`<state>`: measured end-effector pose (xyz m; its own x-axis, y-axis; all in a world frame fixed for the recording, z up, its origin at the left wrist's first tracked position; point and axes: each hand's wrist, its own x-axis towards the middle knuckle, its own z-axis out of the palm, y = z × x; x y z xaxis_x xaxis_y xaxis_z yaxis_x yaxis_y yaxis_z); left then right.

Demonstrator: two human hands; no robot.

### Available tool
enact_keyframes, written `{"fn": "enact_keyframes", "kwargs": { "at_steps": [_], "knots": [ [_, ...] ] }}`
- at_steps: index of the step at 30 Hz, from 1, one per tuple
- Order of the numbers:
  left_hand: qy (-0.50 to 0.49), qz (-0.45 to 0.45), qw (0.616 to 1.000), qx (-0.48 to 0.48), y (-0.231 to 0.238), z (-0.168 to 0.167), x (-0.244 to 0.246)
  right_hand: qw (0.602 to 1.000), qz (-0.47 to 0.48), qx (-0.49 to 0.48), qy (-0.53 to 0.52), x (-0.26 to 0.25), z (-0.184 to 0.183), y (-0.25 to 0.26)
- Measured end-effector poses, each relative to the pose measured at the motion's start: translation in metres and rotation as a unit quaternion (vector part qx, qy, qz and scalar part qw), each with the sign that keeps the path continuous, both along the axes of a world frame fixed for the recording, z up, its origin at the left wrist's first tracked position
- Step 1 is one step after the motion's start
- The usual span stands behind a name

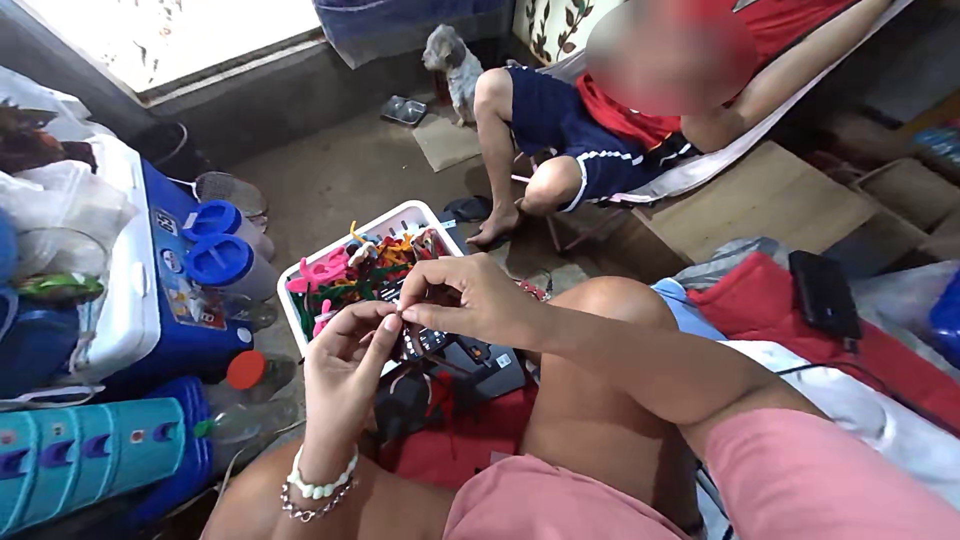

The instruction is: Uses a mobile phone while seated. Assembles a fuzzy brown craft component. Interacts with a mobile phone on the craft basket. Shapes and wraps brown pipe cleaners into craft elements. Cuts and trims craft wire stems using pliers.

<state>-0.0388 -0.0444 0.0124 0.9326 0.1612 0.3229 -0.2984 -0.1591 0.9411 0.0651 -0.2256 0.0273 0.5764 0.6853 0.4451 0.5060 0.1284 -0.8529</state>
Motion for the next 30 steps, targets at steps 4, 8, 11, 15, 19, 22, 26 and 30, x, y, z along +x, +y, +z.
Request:
{"fn": "enact_keyframes", "kwargs": {
  "at_steps": [4,8,11,15,19,22,26,30],
  "knots": [
    [0.020,-0.004,1.000,-0.016,0.002,0.000,0.000,1.000,0.008,-0.008,-0.029,0.001,-0.001,0.000],
    [0.072,-0.036,0.991,-0.104,-0.002,-0.001,0.000,0.999,-0.001,-0.007,-0.039,0.001,-0.002,0.000],
    [0.056,-0.061,0.992,-0.093,0.003,0.000,-0.001,1.000,-0.010,-0.006,0.017,-0.001,0.000,-0.001],
    [0.001,-0.038,0.999,-0.015,0.001,-0.003,0.002,0.991,-0.007,-0.013,0.131,-0.001,0.000,0.000],
    [0.039,-0.014,0.998,-0.052,-0.003,-0.006,0.004,0.998,-0.020,-0.020,0.062,-0.001,-0.004,0.000],
    [0.087,-0.012,0.990,-0.108,-0.004,-0.003,0.002,0.997,-0.062,-0.018,-0.033,0.000,-0.008,0.001],
    [0.114,-0.009,0.985,-0.130,-0.004,-0.002,0.001,0.997,-0.066,-0.012,-0.044,0.000,-0.010,0.001],
    [0.119,-0.009,0.979,-0.163,-0.006,-0.002,0.000,0.997,-0.057,0.001,-0.050,0.000,-0.010,0.001]
  ]
}}
